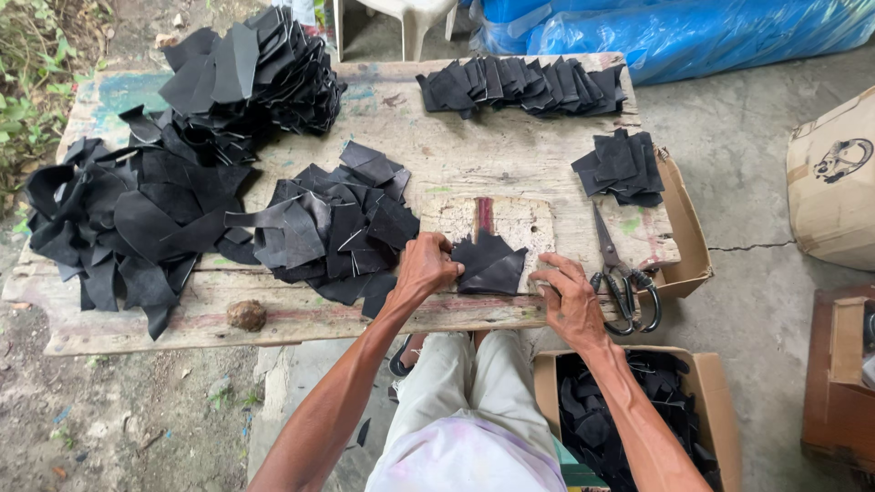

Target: The person sorts through a pile of black leather pieces on a wooden table, organizes them into stacks, and uses shears to trim specific pieces on a small wooden block.

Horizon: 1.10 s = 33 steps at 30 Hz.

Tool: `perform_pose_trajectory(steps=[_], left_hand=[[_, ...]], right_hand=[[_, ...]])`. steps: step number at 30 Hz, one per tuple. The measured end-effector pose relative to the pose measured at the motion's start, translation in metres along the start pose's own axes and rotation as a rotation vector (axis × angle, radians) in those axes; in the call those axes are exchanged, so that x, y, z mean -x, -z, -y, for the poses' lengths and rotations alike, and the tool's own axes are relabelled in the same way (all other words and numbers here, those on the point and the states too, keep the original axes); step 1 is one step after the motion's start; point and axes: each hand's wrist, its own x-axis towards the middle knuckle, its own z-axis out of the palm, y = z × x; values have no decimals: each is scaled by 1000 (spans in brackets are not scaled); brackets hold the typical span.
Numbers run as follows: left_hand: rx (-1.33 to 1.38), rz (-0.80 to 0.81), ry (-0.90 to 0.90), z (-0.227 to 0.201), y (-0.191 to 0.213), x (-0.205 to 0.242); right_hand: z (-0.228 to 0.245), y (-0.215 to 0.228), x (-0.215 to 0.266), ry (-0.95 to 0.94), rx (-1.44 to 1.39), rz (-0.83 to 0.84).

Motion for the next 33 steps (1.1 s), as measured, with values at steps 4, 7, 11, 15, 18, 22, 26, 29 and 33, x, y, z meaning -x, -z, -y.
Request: perform_pose_trajectory(steps=[4,7,11,15,18,22,26,29,33], left_hand=[[27,-7,-14,-5,4,5],[17,11,8,-14,11,9],[26,25,-14,-23,16,14],[-22,15,-18,-29,18,17],[-73,2,1,-30,20,15],[-88,-6,34,-26,14,12],[-106,-116,-71,-16,3,7],[-93,-141,-20,-9,-10,9],[-73,-117,-17,-9,-2,6]], right_hand=[[2,-5,0,-35,-25,-30],[4,-13,-1,-16,-55,-103],[8,-27,-1,11,67,-135],[10,-31,1,-11,128,-116],[10,-32,2,1,115,-129],[11,-31,4,-3,116,-134],[12,-32,0,18,133,-132],[13,-30,2,43,155,-143],[25,-33,3,35,143,-149]])
